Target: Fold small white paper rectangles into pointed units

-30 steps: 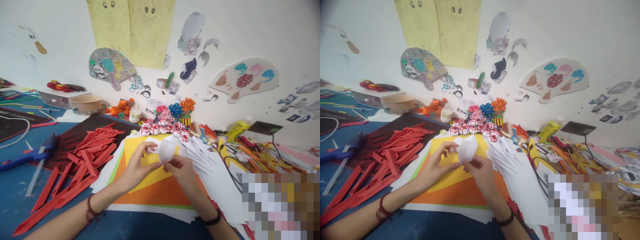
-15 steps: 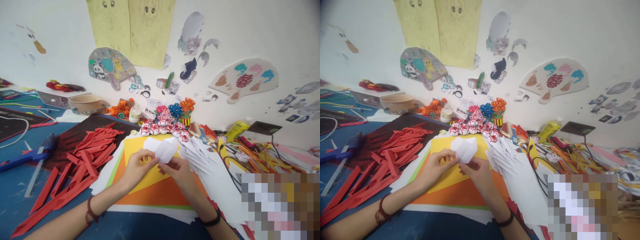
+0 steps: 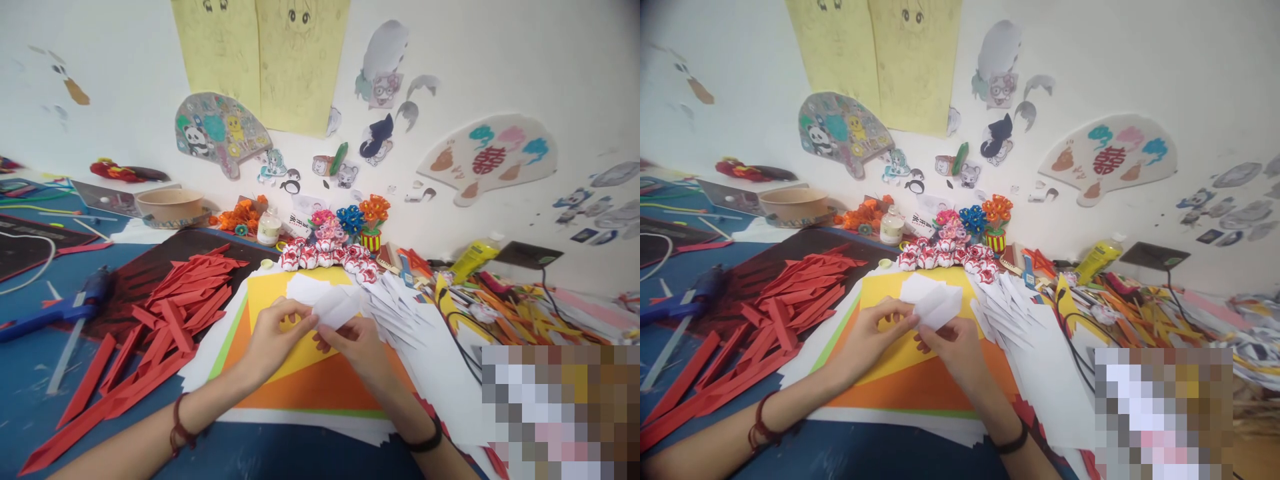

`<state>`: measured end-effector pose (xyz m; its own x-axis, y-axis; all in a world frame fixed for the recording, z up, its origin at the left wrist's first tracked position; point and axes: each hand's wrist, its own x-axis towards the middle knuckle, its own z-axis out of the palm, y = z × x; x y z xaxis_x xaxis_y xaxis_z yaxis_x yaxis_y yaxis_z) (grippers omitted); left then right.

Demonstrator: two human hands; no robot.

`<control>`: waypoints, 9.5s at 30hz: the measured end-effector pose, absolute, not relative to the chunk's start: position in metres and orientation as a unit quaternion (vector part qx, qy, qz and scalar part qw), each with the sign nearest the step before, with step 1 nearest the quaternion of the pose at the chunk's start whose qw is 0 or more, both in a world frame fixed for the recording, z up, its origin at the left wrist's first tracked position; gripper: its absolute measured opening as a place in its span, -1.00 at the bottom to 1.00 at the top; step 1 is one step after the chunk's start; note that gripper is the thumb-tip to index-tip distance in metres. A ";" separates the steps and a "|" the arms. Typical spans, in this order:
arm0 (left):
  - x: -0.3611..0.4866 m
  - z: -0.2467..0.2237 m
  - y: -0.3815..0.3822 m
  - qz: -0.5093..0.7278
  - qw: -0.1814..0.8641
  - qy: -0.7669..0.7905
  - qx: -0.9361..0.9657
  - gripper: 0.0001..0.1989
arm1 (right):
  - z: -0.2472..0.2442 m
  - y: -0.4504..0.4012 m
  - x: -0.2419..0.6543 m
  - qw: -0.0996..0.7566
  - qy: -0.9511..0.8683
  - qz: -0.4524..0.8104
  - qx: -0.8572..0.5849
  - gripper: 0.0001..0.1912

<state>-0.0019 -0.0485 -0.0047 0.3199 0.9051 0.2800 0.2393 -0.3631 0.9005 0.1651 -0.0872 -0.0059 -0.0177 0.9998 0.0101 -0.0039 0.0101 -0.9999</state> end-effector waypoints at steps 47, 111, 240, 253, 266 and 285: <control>0.000 -0.014 -0.047 0.316 0.495 0.329 0.740 -0.63 | -0.009 -0.087 0.175 0.482 -0.563 0.411 -0.531 -0.76; -0.022 -0.026 -0.014 0.246 0.287 0.367 0.850 -0.97 | -0.029 -0.081 0.198 0.359 -0.679 0.244 -0.591 -0.91; -0.025 -0.020 -0.016 0.216 0.269 0.345 0.873 -0.89 | -0.022 -0.084 0.193 0.307 -0.712 0.218 -0.593 -0.91; -0.023 -0.026 -0.016 0.228 0.260 0.343 0.873 -0.91 | -0.028 -0.084 0.186 0.328 -0.677 0.209 -0.624 -0.92; -0.021 -0.029 -0.019 0.262 0.286 0.354 0.851 -0.94 | -0.030 -0.080 0.188 0.368 -0.643 0.228 -0.632 -0.91; -0.018 -0.027 -0.031 0.228 0.095 0.261 0.933 -0.84 | -0.038 -0.085 0.193 0.340 -0.781 0.092 -0.515 -0.82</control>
